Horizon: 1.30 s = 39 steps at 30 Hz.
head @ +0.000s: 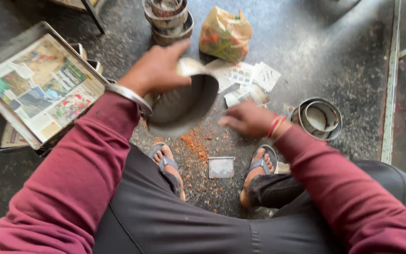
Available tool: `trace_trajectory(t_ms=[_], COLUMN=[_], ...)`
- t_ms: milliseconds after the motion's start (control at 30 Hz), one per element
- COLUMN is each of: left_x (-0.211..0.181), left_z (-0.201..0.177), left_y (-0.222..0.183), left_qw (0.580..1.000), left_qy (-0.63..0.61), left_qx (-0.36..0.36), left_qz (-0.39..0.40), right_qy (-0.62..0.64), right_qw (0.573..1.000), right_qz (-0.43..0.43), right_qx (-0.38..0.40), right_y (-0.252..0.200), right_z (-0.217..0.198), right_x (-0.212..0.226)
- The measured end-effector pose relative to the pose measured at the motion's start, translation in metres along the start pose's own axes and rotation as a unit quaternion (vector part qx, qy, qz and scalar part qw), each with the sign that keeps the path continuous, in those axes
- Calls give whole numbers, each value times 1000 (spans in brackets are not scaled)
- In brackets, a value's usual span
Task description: The person cleans several round metal containers by hand using pieces of newspaper and a cloth, removing residue from both the interior and exterior while sitting on a low seat.
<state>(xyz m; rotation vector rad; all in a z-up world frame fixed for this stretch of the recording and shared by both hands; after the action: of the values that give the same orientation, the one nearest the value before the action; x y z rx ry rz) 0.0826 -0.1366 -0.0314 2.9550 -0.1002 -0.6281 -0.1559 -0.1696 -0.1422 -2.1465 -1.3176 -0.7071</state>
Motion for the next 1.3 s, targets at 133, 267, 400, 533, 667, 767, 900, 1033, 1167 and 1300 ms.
trace_trajectory(t_ms=[133, 267, 400, 533, 667, 767, 900, 1033, 1167, 1300], left_x=[4, -9, -12, -19, -15, -8, -2, 1, -2, -2], left_z=[-6, -9, -16, -23, -20, -16, -8, -2, -8, -10], left_y=[10, 11, 0, -4, 9, 21, 36, 44, 46, 46], left_qw=[993, 994, 997, 999, 998, 995, 996, 996, 994, 988], left_qy=[66, 56, 32, 17, 43, 81, 63, 8, 19, 40], left_qx=[-79, -79, -40, -45, -16, -4, -8, 24, 49, 95], left_qz=[-57, -52, -61, -17, -29, -57, -59, -81, -95, -119], right_qy=[-100, -137, -91, -107, -132, -151, -243, -244, -178, -89], right_qw=[977, 947, 947, 948, 966, 973, 959, 959, 923, 921], right_qz=[171, 256, 243, 278, 217, 175, 145, 145, 340, 293], right_qx=[-80, -138, -188, -111, -46, -31, -2, -25, -30, -242], right_y=[-28, -70, -34, 11, 19, 16, 11, 31, 49, 75], right_z=[-20, 13, 39, 46, 71, 90, 103, 77, 42, -8], right_x=[-172, -291, -320, -316, -308, -315, -319, -306, -337, -377])
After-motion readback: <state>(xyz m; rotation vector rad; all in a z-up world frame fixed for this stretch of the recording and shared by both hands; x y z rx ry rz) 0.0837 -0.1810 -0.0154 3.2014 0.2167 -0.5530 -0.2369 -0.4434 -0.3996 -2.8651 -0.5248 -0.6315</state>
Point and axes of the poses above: each hand's wrist, its own y-axis towards the middle knuckle, its own z-axis out of the palm, x = y × z, the point moved 8 cm from there along y, towards the middle knuckle, and after that the axes turned 8 degrees about y, right-handed, at the moved point
